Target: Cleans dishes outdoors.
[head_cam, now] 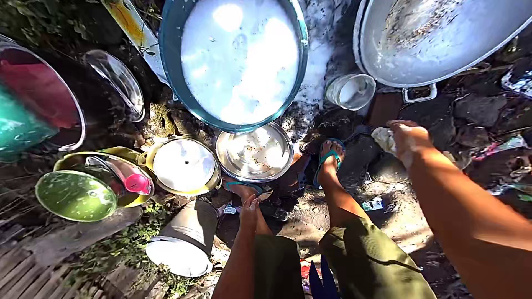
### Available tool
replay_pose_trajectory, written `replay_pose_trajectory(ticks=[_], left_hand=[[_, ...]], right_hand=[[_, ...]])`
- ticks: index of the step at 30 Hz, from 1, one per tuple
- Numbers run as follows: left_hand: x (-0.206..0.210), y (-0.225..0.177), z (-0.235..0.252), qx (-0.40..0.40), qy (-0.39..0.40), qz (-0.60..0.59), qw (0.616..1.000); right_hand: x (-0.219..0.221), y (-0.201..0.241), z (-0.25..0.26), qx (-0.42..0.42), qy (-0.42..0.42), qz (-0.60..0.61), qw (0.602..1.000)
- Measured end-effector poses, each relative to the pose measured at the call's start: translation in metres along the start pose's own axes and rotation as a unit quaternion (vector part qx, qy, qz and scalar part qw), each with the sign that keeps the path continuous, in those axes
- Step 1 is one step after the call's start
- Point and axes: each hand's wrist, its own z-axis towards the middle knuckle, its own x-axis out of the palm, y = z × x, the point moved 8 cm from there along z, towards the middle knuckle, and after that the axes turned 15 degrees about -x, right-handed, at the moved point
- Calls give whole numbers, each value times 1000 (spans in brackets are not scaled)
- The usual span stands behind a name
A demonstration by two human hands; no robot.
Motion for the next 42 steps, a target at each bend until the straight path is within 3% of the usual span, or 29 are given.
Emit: replay_pose_trajectory(ticks=[1,3,7,11,15,19,22,24,26,28,29,32,36,42], left_hand=[[-4,8,20,24,-10,-16,1000],[-13,23,54,104,7,-34,994],[-28,20,69,122,20,-46,991],[-45,20,91,106,9,-91,990],[-45,26,113,85,10,-120,989],[-41,34,128,64,6,-91,994],[-41,30,129,47,6,-77,996],[-43,28,155,95,6,-65,993],[-43,14,170,221,-16,-26,975],[-39,-9,171,102,-21,20,994],[-38,-18,179,85,-27,28,996],[-40,-27,203,80,-63,27,994],[-34,-29,203,55,-82,-34,995],[6,-39,242,81,-17,-45,996]], right_hand=[[24,-52,29,-25,-1,-1,1000],[94,-89,62,35,37,-39,998],[208,-60,102,-8,140,-119,983],[254,-38,127,-1,196,-182,963],[262,-48,136,71,262,-261,926],[263,-104,145,-48,293,-203,933],[238,-104,127,-23,277,-187,942],[226,-128,130,-53,234,-164,957],[214,-147,128,-73,188,-129,971],[205,-134,110,-28,185,-163,969],[203,-124,100,-16,195,-188,962],[199,-127,91,-36,219,-209,952],[174,-137,83,-33,190,-180,965],[137,-112,61,-28,179,-200,963]])
